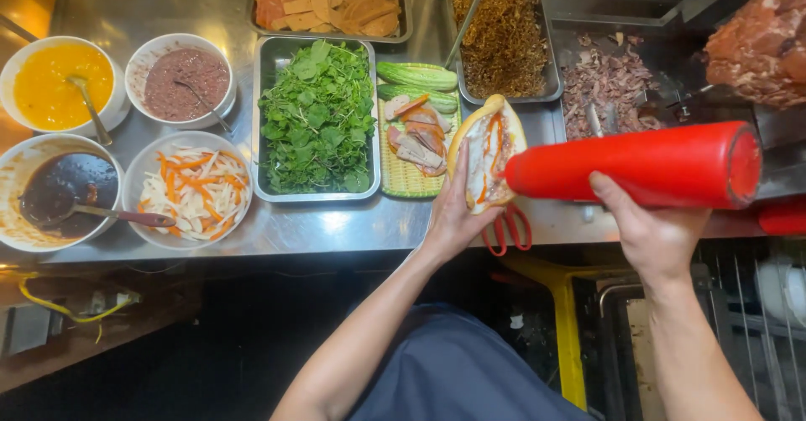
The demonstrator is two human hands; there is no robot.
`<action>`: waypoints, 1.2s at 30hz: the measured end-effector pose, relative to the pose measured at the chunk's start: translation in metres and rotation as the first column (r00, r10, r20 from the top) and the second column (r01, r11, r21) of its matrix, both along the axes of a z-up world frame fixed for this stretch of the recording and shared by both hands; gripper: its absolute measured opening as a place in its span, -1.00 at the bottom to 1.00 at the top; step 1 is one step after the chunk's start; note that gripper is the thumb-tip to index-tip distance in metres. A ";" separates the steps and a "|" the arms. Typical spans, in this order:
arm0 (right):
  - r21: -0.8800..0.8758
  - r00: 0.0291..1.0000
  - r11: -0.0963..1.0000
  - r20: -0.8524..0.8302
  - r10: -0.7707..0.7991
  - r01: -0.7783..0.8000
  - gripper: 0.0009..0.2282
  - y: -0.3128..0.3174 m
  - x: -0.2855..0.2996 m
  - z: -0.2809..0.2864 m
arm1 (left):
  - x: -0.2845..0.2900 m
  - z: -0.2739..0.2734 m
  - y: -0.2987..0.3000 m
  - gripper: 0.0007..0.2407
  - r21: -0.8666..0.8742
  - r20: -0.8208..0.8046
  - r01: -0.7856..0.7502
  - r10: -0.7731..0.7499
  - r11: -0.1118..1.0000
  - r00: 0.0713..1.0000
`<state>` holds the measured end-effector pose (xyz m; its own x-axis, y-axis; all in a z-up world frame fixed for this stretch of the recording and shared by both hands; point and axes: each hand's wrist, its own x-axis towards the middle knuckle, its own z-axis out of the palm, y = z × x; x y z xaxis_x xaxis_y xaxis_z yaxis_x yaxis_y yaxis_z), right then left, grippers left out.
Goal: Preparing a sandwich by cutting the bread, spreading pate and sauces, and adding various fillings.
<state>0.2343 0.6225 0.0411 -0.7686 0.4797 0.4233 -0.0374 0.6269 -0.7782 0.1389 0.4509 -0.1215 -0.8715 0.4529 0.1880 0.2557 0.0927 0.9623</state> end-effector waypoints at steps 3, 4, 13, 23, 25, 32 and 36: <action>0.029 1.000 0.999 0.017 -0.022 0.022 -0.59 0.010 0.008 -0.009 | -0.003 -0.002 0.002 -0.06 -0.045 0.049 -0.008 0.010 0.999 0.999; 0.030 0.999 0.999 0.015 -0.032 0.032 -0.59 0.009 -0.002 -0.003 | -0.001 0.000 0.001 -0.06 -0.043 0.047 0.002 0.000 0.999 0.999; -0.619 0.970 0.782 -0.138 -0.198 0.072 -0.59 0.048 -0.046 -0.019 | 0.018 0.028 -0.025 -0.05 -0.014 -0.066 0.076 -0.077 0.997 0.995; -0.964 0.921 -0.057 0.264 -0.286 0.259 -0.41 0.083 -0.026 -0.080 | -0.040 0.190 -0.093 -0.03 0.072 -0.193 0.026 -0.012 0.997 0.981; -0.970 0.924 -0.070 0.244 -0.296 0.234 -0.41 0.084 -0.023 -0.080 | -0.066 0.230 -0.099 -0.06 0.109 -0.238 -0.001 0.027 0.994 0.971; -0.981 0.923 -0.072 0.192 -0.333 0.178 -0.38 0.097 -0.003 -0.076 | -0.192 0.327 -0.062 -0.19 -0.253 -0.226 -0.278 0.223 0.927 0.948; -0.988 0.910 -0.070 0.154 -0.384 0.138 -0.41 0.111 0.012 -0.079 | -0.278 0.316 -0.005 -0.18 -0.420 -0.433 -0.327 0.130 0.847 0.892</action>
